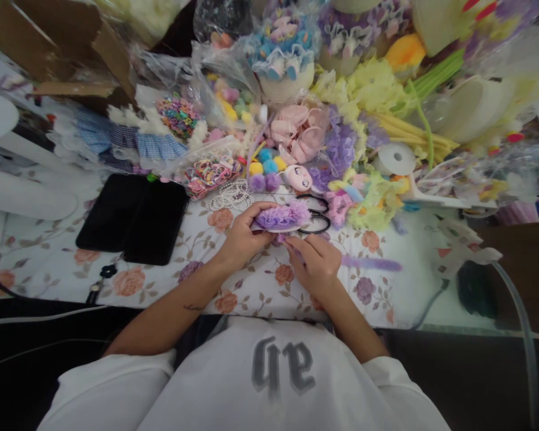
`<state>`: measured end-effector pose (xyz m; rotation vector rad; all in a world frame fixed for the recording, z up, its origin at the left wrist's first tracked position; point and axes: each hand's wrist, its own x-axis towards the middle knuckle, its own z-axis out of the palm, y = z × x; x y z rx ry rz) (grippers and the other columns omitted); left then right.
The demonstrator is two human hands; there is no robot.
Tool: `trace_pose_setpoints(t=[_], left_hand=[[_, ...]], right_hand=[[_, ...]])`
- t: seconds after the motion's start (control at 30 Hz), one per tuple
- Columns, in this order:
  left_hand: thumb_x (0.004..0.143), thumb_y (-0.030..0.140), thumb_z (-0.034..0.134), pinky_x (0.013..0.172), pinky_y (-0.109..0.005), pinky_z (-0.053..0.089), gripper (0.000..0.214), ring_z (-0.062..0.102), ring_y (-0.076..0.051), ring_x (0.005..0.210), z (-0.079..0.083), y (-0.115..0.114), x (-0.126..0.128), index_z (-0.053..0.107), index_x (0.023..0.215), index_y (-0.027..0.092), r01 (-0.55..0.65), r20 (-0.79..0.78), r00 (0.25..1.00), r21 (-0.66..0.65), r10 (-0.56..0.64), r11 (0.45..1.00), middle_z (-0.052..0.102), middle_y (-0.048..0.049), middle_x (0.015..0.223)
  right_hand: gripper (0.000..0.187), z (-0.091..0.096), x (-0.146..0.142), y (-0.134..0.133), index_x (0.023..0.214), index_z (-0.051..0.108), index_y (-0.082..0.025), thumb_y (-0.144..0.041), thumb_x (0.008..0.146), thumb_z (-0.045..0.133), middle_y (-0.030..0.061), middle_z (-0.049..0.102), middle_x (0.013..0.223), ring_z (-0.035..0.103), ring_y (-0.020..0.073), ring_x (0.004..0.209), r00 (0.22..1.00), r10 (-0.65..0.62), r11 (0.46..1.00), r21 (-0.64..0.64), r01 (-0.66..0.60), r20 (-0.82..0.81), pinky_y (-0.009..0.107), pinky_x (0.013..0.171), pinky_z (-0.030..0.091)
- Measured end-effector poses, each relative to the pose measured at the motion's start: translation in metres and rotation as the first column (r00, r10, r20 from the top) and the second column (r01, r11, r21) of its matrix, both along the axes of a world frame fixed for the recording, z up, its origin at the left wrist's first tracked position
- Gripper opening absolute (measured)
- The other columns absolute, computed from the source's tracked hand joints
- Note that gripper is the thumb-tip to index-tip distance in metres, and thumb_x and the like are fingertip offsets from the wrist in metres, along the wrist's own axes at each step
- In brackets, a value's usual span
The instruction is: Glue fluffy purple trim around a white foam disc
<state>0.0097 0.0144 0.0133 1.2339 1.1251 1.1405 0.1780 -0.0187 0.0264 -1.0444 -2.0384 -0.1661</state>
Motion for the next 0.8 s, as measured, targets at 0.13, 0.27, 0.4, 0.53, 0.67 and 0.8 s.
trace_pose_setpoints(t=[0.13,0.27,0.4,0.53,0.67,0.8], left_hand=[[0.065,0.01,0.069,0.101,-0.036,0.045,0.046,0.061,-0.022,0.11,0.0008,-0.0002,0.0,0.067,0.109,0.021,-0.008,-0.017,1.0,0.014,0.008,1.0,0.067,-0.0045,0.114],[0.064,0.012,0.071,0.1,-0.036,0.046,0.044,0.062,-0.023,0.109,0.0005,-0.0002,0.0,0.067,0.107,0.022,-0.008,-0.011,1.0,0.013,0.008,1.0,0.067,-0.0041,0.113],[0.064,0.013,0.071,0.098,-0.035,0.047,0.044,0.062,-0.022,0.108,0.0016,-0.0002,0.0002,0.067,0.107,0.022,-0.003,-0.003,1.0,0.01,0.003,1.0,0.067,-0.004,0.113],[0.064,0.013,0.071,0.097,-0.034,0.047,0.043,0.062,-0.022,0.108,0.0036,-0.0004,0.0004,0.067,0.106,0.021,0.002,-0.011,1.0,0.016,-0.001,1.0,0.067,-0.0039,0.112],[0.065,0.013,0.072,0.098,-0.034,0.048,0.043,0.062,-0.023,0.11,0.0042,-0.0008,0.0005,0.067,0.106,0.022,-0.006,-0.014,1.0,0.012,0.006,1.0,0.067,-0.0042,0.113],[0.066,0.012,0.072,0.098,-0.034,0.048,0.043,0.062,-0.022,0.111,0.0032,-0.0014,0.0001,0.067,0.107,0.024,0.003,-0.007,1.0,0.007,-0.003,1.0,0.066,-0.0038,0.115]], right_hand=[[0.017,-0.0012,0.0007,0.0018,0.086,0.069,-0.016,-0.021,0.096,0.056,-0.0016,0.052,0.058,0.045,0.011,0.053,1.0,0.002,1.0,-0.022,-0.002,-0.013,0.024,0.053,0.035],[0.017,-0.0026,0.0,0.0034,0.088,0.069,-0.016,-0.022,0.097,0.056,-0.0014,0.054,0.059,0.048,0.0108,0.054,1.0,0.003,1.0,-0.025,-0.004,-0.019,0.023,0.054,0.037],[0.015,-0.0025,-0.0016,0.0046,0.089,0.069,-0.016,-0.021,0.096,0.057,0.0,0.059,0.062,0.052,0.0111,0.056,0.999,0.013,0.999,-0.032,-0.015,-0.042,0.023,0.055,0.039],[0.013,-0.003,-0.0022,0.0048,0.089,0.069,-0.015,-0.019,0.095,0.059,0.0018,0.062,0.065,0.055,0.0115,0.059,0.998,0.014,0.998,-0.059,-0.018,-0.067,0.022,0.057,0.041],[0.013,-0.0044,-0.0021,0.0044,0.087,0.07,-0.014,-0.019,0.094,0.059,0.0024,0.062,0.064,0.055,0.0122,0.058,0.997,0.008,0.997,-0.077,-0.015,-0.082,0.022,0.056,0.042],[0.015,-0.0067,-0.0021,0.0041,0.087,0.069,-0.015,-0.021,0.095,0.058,0.0024,0.063,0.065,0.056,0.012,0.057,0.996,-0.016,0.996,-0.089,0.008,-0.093,0.022,0.056,0.042]])
